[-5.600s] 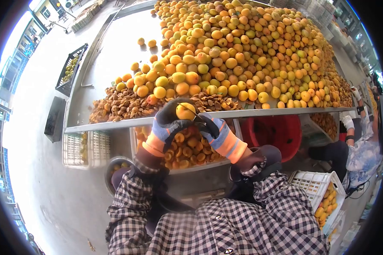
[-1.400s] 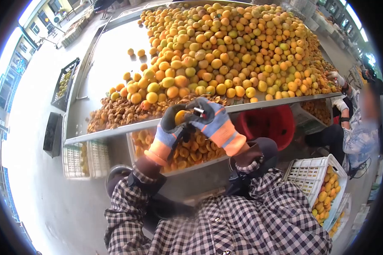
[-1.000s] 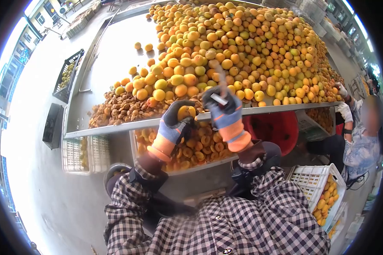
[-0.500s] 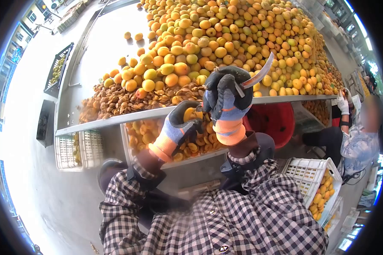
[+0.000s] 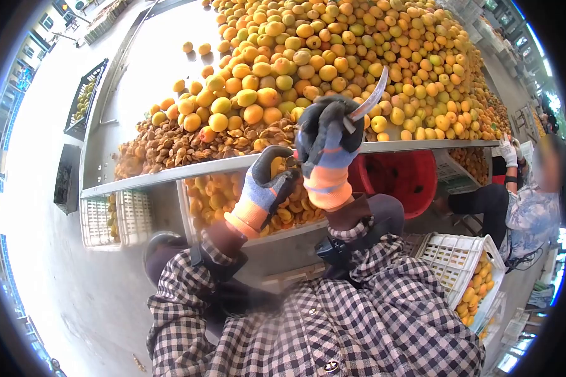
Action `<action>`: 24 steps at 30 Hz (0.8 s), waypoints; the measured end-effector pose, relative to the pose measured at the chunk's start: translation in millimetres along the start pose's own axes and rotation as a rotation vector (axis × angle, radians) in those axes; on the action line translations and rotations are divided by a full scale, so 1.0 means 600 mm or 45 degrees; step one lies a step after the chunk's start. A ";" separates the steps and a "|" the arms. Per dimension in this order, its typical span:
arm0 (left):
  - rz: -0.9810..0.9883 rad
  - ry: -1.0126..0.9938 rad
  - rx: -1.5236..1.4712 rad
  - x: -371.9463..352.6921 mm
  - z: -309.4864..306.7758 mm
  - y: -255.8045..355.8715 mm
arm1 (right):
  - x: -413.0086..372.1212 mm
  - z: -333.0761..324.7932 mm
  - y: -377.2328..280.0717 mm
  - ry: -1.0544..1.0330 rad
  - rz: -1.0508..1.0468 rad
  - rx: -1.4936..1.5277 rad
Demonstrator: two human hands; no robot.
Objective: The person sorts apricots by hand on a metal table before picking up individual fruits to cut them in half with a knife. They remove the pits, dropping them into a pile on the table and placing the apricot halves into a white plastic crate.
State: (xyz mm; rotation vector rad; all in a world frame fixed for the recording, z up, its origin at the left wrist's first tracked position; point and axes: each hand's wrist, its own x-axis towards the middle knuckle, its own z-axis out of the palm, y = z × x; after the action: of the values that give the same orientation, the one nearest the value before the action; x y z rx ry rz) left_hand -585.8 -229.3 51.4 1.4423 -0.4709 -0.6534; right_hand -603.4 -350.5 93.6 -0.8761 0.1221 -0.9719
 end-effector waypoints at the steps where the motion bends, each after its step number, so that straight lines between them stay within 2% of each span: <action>1: 0.056 0.000 0.082 0.001 -0.004 -0.005 | 0.005 0.001 -0.008 0.050 0.147 0.014; 2: 0.052 0.006 0.083 0.004 -0.007 -0.009 | 0.012 -0.002 -0.009 0.059 0.189 0.043; 4: 0.210 -0.051 0.168 0.011 -0.008 -0.013 | 0.020 -0.014 0.000 0.076 0.197 0.035; 8: 0.192 -0.013 0.143 0.008 0.000 -0.006 | 0.027 -0.032 0.012 0.146 0.302 0.140; 11: 0.216 -0.024 0.201 0.009 -0.003 -0.007 | 0.035 -0.050 0.021 0.223 0.494 0.290; 12: 0.294 -0.019 0.245 0.011 -0.004 -0.012 | 0.036 -0.056 0.027 0.225 0.493 0.291; 14: 0.371 -0.017 0.288 0.013 -0.007 -0.017 | 0.038 -0.063 0.035 0.465 0.632 0.287; 17: 0.326 -0.089 0.288 0.015 -0.013 -0.020 | 0.037 -0.055 0.033 0.514 0.623 0.253; 18: 0.278 -0.082 0.264 0.014 -0.012 -0.021 | 0.035 -0.046 0.025 0.511 0.620 0.255; 20: 0.240 -0.069 0.243 0.018 -0.010 -0.021 | 0.023 -0.025 0.006 0.241 0.440 0.098; 22: 0.367 -0.055 0.360 0.020 -0.010 -0.020 | 0.017 -0.023 0.016 0.058 0.267 0.037; 24: 0.307 -0.052 0.346 0.016 -0.010 -0.019 | 0.020 -0.025 0.015 0.143 0.354 0.098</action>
State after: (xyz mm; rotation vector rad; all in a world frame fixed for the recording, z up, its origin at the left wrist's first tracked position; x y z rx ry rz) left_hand -576.3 -231.2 38.5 1.5966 -0.7755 -0.4370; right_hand -597.4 -366.4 80.7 -0.7122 0.2928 -0.7598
